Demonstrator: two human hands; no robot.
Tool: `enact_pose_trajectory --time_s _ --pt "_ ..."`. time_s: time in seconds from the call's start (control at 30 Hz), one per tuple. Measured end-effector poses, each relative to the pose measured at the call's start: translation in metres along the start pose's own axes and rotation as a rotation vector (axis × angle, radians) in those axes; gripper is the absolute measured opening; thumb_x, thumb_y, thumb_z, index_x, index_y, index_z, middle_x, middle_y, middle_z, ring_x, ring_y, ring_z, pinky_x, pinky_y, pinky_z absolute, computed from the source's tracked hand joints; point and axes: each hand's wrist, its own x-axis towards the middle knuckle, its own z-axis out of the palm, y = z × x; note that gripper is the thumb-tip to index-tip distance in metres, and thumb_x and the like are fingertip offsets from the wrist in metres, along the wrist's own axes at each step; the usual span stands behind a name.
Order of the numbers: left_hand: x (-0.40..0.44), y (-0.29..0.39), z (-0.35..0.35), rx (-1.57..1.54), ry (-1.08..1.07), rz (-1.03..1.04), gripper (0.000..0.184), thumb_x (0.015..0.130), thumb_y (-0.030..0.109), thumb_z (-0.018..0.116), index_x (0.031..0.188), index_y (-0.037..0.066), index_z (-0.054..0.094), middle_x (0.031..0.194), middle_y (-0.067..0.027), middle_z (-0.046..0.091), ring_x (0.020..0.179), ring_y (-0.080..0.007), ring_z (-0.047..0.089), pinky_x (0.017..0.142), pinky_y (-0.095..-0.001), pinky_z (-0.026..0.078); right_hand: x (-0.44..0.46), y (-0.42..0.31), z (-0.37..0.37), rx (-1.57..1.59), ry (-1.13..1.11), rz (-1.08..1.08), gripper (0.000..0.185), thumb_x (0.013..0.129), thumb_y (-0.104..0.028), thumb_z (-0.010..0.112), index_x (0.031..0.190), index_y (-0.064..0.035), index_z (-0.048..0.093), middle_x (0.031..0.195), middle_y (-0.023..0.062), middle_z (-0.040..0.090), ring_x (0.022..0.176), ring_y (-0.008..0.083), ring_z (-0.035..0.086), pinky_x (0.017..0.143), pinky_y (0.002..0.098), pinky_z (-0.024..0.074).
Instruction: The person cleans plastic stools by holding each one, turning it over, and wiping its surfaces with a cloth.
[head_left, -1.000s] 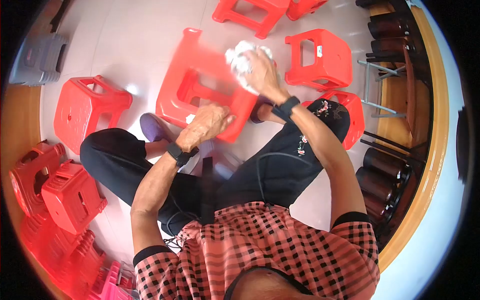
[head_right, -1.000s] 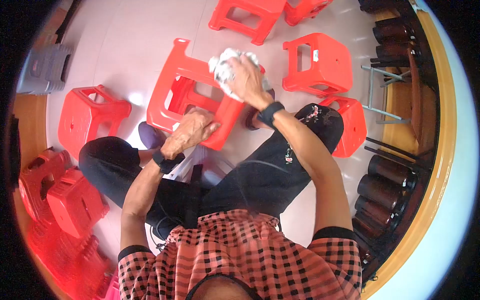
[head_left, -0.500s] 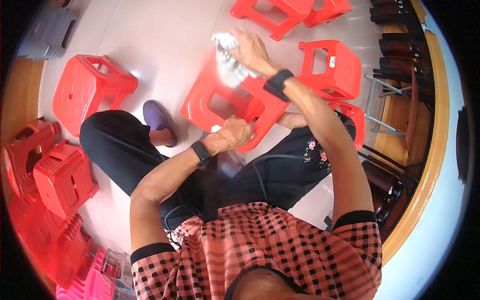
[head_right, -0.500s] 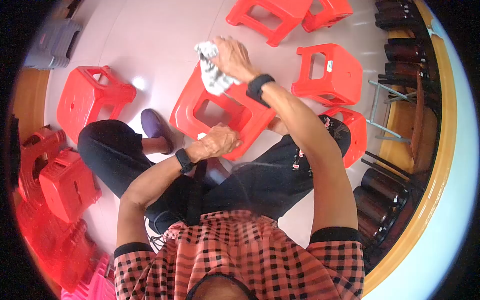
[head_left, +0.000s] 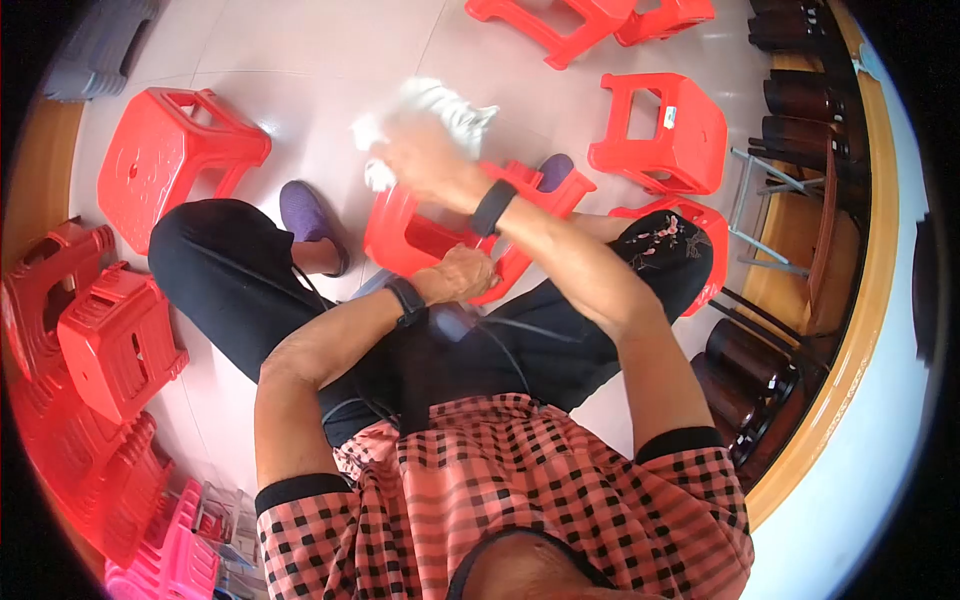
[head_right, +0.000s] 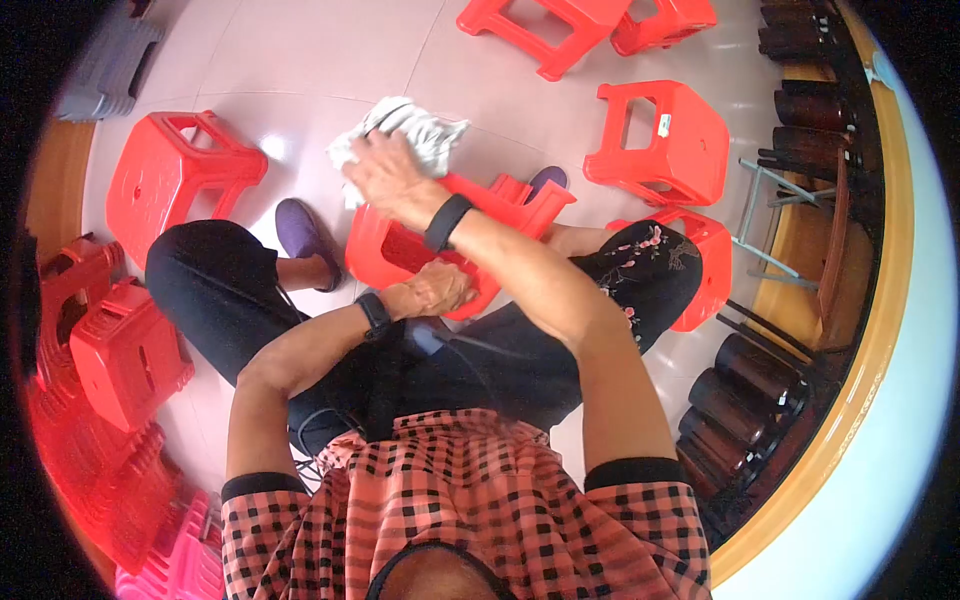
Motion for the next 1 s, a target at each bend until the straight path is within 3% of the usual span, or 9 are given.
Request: enact_pose_trajectory --time_s 0.2,0.3,0.43,0.53,0.67,0.7,0.83,0.93,1.0 --pt "0.013 -0.028 0.036 0.187 0.23 0.039 0.034 0.092 0.032 0.052 0.077 0.005 0.065 0.07 -0.0187 0.064 0.068 -0.036 0.064 0.063 -0.049 0.05 -0.012 -0.015 0.004 0.285 0.047 -0.114 0.022 0.082 -0.014 0.057 0.1 -0.0149 0.069 0.109 0.0119 0.061 0.098 0.0293 0.059 0.083 0.0432 0.0478" --pt "0.002 -0.015 0.003 0.032 0.172 -0.022 0.029 0.091 0.028 0.054 0.079 0.004 0.065 0.071 -0.0216 0.062 0.07 -0.0397 0.062 0.061 -0.0503 0.047 -0.019 0.023 -0.003 0.257 0.139 -0.078 0.022 0.081 -0.011 0.057 0.098 -0.0144 0.07 0.106 0.0114 0.064 0.097 0.0301 0.062 0.081 0.0412 0.0505" --pt "0.0 -0.015 -0.021 0.058 0.099 0.085 0.033 0.091 0.032 0.057 0.076 0.003 0.064 0.07 -0.0223 0.062 0.071 -0.0417 0.061 0.061 -0.0523 0.046 -0.055 0.079 -0.033 0.19 0.109 0.041 0.026 0.077 -0.008 0.061 0.101 -0.0144 0.067 0.103 0.011 0.064 0.095 0.0334 0.062 0.082 0.0409 0.0508" --pt "-0.001 -0.019 -0.015 -0.032 0.007 0.035 0.032 0.09 0.032 0.057 0.079 0.002 0.064 0.072 -0.0225 0.062 0.072 -0.0408 0.061 0.06 -0.0516 0.046 -0.09 0.128 -0.047 0.101 0.174 0.393 0.027 0.075 -0.012 0.066 0.102 -0.0129 0.065 0.098 0.0133 0.064 0.09 0.0355 0.062 0.08 0.0431 0.0508" --pt "-0.001 -0.022 -0.003 -0.06 0.075 0.088 0.031 0.089 0.03 0.06 0.08 0.001 0.063 0.069 -0.0229 0.06 0.069 -0.0411 0.06 0.058 -0.0506 0.045 -0.087 0.134 -0.062 0.078 0.491 0.601 0.029 0.073 -0.013 0.07 0.102 -0.012 0.064 0.095 0.0149 0.063 0.087 0.0362 0.062 0.077 0.0437 0.0512" --pt "0.0 -0.018 -0.006 -0.055 0.052 0.079 0.031 0.089 0.03 0.061 0.08 0.001 0.063 0.068 -0.023 0.06 0.069 -0.0412 0.06 0.058 -0.0506 0.045 -0.078 0.126 -0.059 0.111 0.607 0.376 0.032 0.071 -0.01 0.07 0.102 -0.0127 0.064 0.095 0.0147 0.063 0.085 0.0361 0.062 0.075 0.0435 0.0512" --pt "-0.003 -0.022 -0.005 -0.031 0.296 0.23 0.031 0.089 0.031 0.061 0.08 0.001 0.063 0.067 -0.0232 0.059 0.068 -0.041 0.06 0.058 -0.0492 0.045 -0.055 0.059 -0.033 0.348 0.397 0.081 0.022 0.076 -0.004 0.059 0.096 -0.0122 0.064 0.089 0.014 0.057 0.084 0.034 0.061 0.071 0.0452 0.0506" --pt "-0.001 -0.022 -0.019 -0.004 0.151 0.116 0.033 0.09 0.032 0.059 0.075 0.002 0.064 0.07 -0.0226 0.061 0.07 -0.04 0.061 0.061 -0.0478 0.047 -0.072 0.055 -0.01 0.226 0.224 -0.013 0.021 0.078 -0.003 0.057 0.096 -0.0111 0.064 0.089 0.0136 0.055 0.082 0.0334 0.061 0.071 0.0454 0.0503" --pt "0.002 -0.029 -0.029 0.041 0.086 0.07 0.035 0.09 0.033 0.059 0.074 0.002 0.064 0.071 -0.022 0.062 0.071 -0.04 0.062 0.062 -0.0472 0.048 -0.096 0.06 -0.02 0.233 0.012 0.078 0.022 0.075 -0.004 0.06 0.095 -0.0117 0.066 0.105 0.0144 0.057 0.089 0.034 0.061 0.076 0.044 0.0503"
